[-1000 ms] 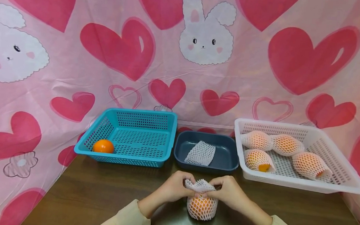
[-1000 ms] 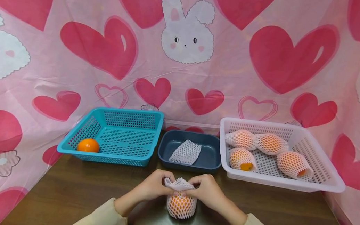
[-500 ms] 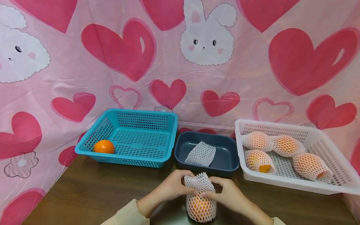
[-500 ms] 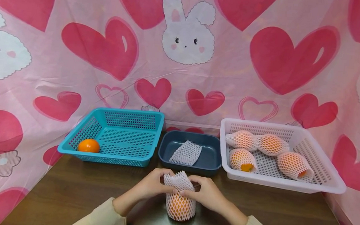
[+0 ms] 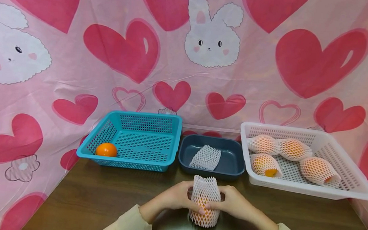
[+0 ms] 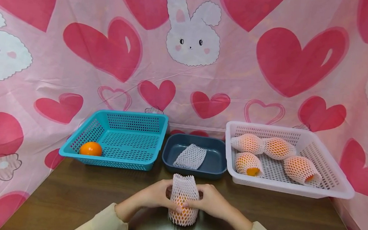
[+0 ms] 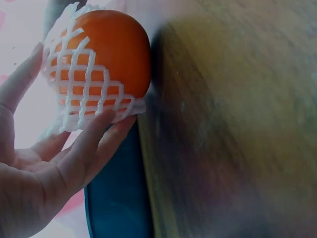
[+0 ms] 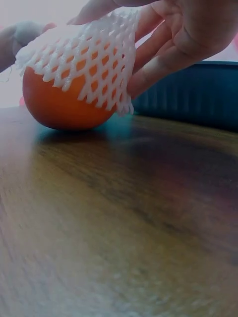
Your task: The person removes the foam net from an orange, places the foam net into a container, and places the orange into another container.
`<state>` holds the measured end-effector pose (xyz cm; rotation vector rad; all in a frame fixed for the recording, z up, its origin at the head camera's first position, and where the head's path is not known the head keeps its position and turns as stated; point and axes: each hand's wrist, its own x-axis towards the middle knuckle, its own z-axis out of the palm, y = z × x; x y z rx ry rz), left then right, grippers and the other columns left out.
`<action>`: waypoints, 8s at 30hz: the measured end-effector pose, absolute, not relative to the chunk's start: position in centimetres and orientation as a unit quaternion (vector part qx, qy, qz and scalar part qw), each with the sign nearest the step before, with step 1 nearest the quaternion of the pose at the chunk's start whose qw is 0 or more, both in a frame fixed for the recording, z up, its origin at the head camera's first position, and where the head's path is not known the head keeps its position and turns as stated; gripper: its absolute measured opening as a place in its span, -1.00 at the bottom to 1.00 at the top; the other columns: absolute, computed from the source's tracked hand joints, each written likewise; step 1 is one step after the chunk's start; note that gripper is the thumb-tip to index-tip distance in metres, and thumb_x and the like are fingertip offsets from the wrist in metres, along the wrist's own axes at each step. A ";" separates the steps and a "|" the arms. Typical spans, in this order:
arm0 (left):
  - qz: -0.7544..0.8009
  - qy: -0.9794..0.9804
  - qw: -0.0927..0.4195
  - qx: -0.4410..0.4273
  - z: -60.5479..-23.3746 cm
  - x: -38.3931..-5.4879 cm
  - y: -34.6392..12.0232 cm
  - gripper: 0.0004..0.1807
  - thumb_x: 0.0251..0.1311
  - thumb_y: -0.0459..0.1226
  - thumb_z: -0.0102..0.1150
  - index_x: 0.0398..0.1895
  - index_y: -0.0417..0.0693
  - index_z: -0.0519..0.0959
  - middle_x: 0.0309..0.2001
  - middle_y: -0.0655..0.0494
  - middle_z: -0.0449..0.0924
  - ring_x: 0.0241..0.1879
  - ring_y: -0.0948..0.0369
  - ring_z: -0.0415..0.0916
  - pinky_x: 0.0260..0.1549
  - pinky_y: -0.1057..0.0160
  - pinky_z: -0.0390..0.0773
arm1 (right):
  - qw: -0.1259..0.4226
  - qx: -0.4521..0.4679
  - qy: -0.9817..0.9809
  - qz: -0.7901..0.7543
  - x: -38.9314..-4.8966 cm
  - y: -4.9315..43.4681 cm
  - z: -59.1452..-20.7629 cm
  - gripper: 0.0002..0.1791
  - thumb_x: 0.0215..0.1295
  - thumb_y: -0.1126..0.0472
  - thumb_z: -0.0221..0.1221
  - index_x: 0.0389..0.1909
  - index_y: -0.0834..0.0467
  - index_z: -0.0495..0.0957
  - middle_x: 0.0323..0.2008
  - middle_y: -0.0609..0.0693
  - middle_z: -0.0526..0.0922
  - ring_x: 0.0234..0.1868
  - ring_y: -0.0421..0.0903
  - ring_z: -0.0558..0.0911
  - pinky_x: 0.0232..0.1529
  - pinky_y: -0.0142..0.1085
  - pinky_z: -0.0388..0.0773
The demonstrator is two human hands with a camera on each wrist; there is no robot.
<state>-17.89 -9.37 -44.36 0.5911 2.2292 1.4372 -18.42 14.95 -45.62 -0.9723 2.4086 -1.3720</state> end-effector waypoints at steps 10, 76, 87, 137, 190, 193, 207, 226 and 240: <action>0.519 0.811 0.168 0.210 -44.2 -18.3 -10.0 -0.65 0.03 -0.28 0.57 -0.09 -0.11 0.72 -0.33 0.29 0.70 -0.36 0.38 0.56 -0.31 0.38 0.57 | 0.091 -0.298 0.810 -0.496 -18.4 14.4 -45.6 -0.81 0.23 0.16 0.45 -0.30 0.23 0.75 -0.42 -0.17 0.69 -0.40 -0.34 0.52 -0.39 -0.39 0.52; 0.471 0.815 0.240 0.236 -53.7 -21.5 -11.3 -0.33 -0.15 0.10 0.66 0.08 0.38 0.56 0.00 0.33 0.56 -0.14 0.26 0.53 -0.17 0.25 0.57 | 0.134 -0.134 0.750 -0.634 -26.6 11.8 -43.9 -0.49 0.43 0.24 0.27 0.26 0.45 0.43 0.02 0.23 0.70 -0.18 -0.08 0.71 -0.09 -0.20 0.70; 0.478 0.808 0.236 0.251 -54.9 -22.1 -11.4 -0.35 -0.15 0.15 0.64 0.07 0.45 0.57 -0.01 0.35 0.58 -0.14 0.25 0.57 -0.18 0.24 0.60 | 0.133 -0.097 0.779 -0.604 -28.7 10.8 -44.0 -0.46 0.44 0.19 0.26 0.32 0.36 0.43 0.04 0.23 0.68 -0.20 -0.01 0.68 -0.10 -0.20 0.69; 0.459 0.824 0.222 0.248 -54.6 -21.9 -11.2 -0.37 -0.13 0.22 0.60 0.05 0.48 0.56 -0.03 0.40 0.58 -0.17 0.29 0.55 -0.20 0.26 0.58 | 0.153 -0.196 0.932 -0.264 -30.0 10.7 -44.2 0.08 0.32 -0.13 0.34 0.53 0.47 0.03 0.46 0.43 0.23 0.40 0.38 0.34 0.35 0.24 0.28; 0.564 0.818 0.073 0.083 -35.7 -20.6 -17.1 -0.42 0.26 -0.17 0.41 0.31 -0.16 0.50 0.15 -0.14 0.53 0.02 -0.05 0.53 -0.13 0.03 0.71 | 0.126 -0.167 0.746 -0.633 -26.3 6.0 -43.0 -0.53 0.44 0.31 0.24 0.27 0.48 0.48 -0.09 0.31 0.72 -0.18 0.10 0.76 -0.07 -0.14 0.69; 0.557 0.825 0.055 0.080 -35.5 -20.8 -17.8 -0.41 0.27 -0.17 0.40 0.32 -0.16 0.49 0.17 -0.16 0.52 0.05 -0.08 0.52 -0.12 0.02 0.70 | 0.153 -0.157 0.726 -0.652 -26.0 5.3 -43.1 -0.49 0.46 0.29 0.22 0.32 0.47 0.44 -0.07 0.28 0.71 -0.14 0.10 0.74 -0.02 -0.13 0.68; 0.546 0.837 0.021 0.034 -35.6 -22.3 -20.5 -0.37 0.31 -0.11 0.37 0.38 -0.12 0.44 0.21 -0.20 0.47 0.09 -0.11 0.48 -0.13 0.07 0.69 | 0.214 -0.125 0.648 -0.720 -24.9 2.8 -43.5 -0.39 0.50 0.26 0.19 0.44 0.45 0.29 -0.02 0.25 0.71 -0.26 -0.12 0.73 -0.07 -0.22 0.68; 0.491 0.870 -0.005 -0.039 -38.0 -23.9 -25.1 -0.30 0.34 0.03 0.30 0.39 -0.20 0.39 0.20 -0.26 0.45 0.02 -0.09 0.46 -0.14 0.15 0.63 | 0.193 -0.044 0.557 -0.807 -24.6 0.3 -43.9 -0.40 0.50 0.43 0.09 0.47 0.51 0.16 0.25 0.48 0.45 -0.15 -0.18 0.68 0.08 -0.12 0.60; 0.326 0.944 -0.015 -0.047 -38.9 -25.0 -27.5 -0.23 0.28 0.01 0.33 0.31 -0.43 0.42 0.05 -0.36 0.53 -0.16 -0.09 0.46 -0.24 0.05 0.55 | 0.196 -0.038 0.558 -0.806 -24.6 0.1 -43.9 -0.41 0.50 0.43 0.10 0.47 0.48 0.20 0.22 0.45 0.48 -0.17 -0.19 0.69 0.04 -0.18 0.62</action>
